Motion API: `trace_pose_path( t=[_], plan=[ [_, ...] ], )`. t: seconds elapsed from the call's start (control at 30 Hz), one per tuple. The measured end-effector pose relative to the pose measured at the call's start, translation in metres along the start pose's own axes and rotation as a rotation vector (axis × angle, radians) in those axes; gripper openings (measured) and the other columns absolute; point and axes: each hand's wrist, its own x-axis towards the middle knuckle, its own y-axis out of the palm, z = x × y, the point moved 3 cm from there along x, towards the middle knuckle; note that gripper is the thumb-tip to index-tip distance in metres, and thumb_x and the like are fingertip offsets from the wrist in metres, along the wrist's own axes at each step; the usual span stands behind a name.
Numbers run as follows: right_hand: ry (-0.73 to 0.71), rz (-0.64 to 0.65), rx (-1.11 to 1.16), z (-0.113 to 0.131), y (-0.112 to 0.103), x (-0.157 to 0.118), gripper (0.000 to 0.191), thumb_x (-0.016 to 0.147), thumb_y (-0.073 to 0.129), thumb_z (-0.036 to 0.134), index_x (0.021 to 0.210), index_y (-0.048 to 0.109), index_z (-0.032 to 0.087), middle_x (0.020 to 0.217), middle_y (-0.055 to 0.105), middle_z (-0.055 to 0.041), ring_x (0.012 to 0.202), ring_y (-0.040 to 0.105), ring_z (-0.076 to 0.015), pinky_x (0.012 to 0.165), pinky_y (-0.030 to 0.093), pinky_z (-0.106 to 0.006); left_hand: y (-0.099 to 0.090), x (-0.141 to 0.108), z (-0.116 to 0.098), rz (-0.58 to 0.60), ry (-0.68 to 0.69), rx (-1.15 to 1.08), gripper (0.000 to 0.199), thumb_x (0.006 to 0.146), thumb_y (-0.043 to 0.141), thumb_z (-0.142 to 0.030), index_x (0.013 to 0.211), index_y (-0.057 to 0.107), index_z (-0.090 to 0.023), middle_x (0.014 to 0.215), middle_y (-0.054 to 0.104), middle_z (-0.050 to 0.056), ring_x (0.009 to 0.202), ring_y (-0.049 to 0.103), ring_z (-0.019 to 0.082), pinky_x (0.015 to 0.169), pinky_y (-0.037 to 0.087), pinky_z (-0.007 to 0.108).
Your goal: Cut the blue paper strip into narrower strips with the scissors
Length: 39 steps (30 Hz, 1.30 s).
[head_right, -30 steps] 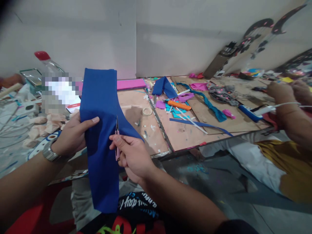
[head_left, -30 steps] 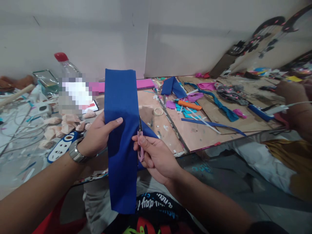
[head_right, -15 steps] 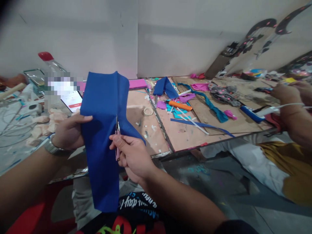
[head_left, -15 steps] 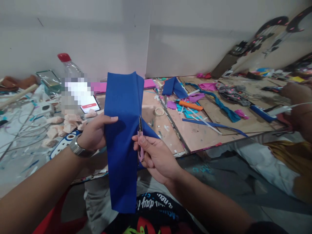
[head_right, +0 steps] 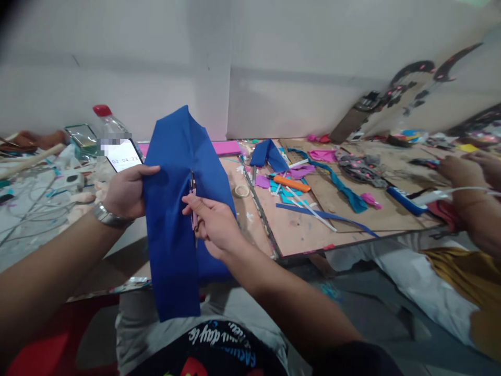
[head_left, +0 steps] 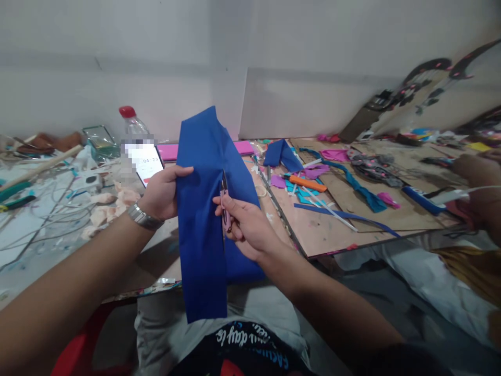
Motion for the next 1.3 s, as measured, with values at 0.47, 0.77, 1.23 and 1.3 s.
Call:
trace_pose_path(
  t=[0.47, 0.77, 1.23, 1.3],
  plan=[
    [-0.111, 0.107, -0.243, 0.046, -0.048, 0.145, 0.039, 0.08, 0.085, 0.048, 0.093, 0.074, 0.012, 0.073, 0.071, 0.0006, 0.038, 0.034, -0.0009, 0.037, 0.017, -0.022, 0.006, 0.125, -0.001, 0.148, -0.033, -0.326, 0.029, 0.077, 0.064, -0.039, 0.086, 0.075, -0.014, 0.081, 0.08, 0.01, 0.069, 0.074, 0.025, 0.069, 0.061, 0.035],
    [-0.183, 0.106, -0.347, 0.028, -0.084, 0.177, 0.049, 0.073, 0.086, 0.056, 0.092, 0.07, 0.013, 0.071, 0.073, -0.0013, 0.039, 0.04, -0.0028, 0.037, 0.023, -0.02, 0.0, 0.173, 0.04, 0.121, -0.059, -0.381, 0.033, 0.08, 0.065, -0.039, 0.09, 0.075, -0.01, 0.078, 0.079, 0.012, 0.064, 0.074, 0.025, 0.07, 0.061, 0.037],
    [-0.26, 0.04, -0.339, 0.022, -0.09, 0.188, 0.054, 0.064, 0.088, 0.063, 0.085, 0.071, 0.016, 0.056, 0.062, 0.0035, 0.04, 0.035, -0.0042, 0.038, 0.019, -0.022, -0.015, 0.187, 0.059, 0.124, -0.161, -0.425, 0.035, 0.101, 0.063, -0.043, 0.12, 0.066, -0.014, 0.116, 0.07, 0.009, 0.099, 0.07, 0.02, 0.087, 0.061, 0.04],
    [-0.268, 0.04, -0.326, 0.021, -0.088, 0.187, 0.054, 0.064, 0.088, 0.064, 0.083, 0.071, 0.016, 0.053, 0.058, 0.0046, 0.04, 0.035, -0.0045, 0.038, 0.019, -0.022, -0.015, 0.186, 0.058, 0.12, -0.164, -0.424, 0.035, 0.1, 0.064, -0.041, 0.124, 0.064, -0.014, 0.119, 0.068, 0.01, 0.101, 0.069, 0.021, 0.087, 0.061, 0.04]
  ],
)
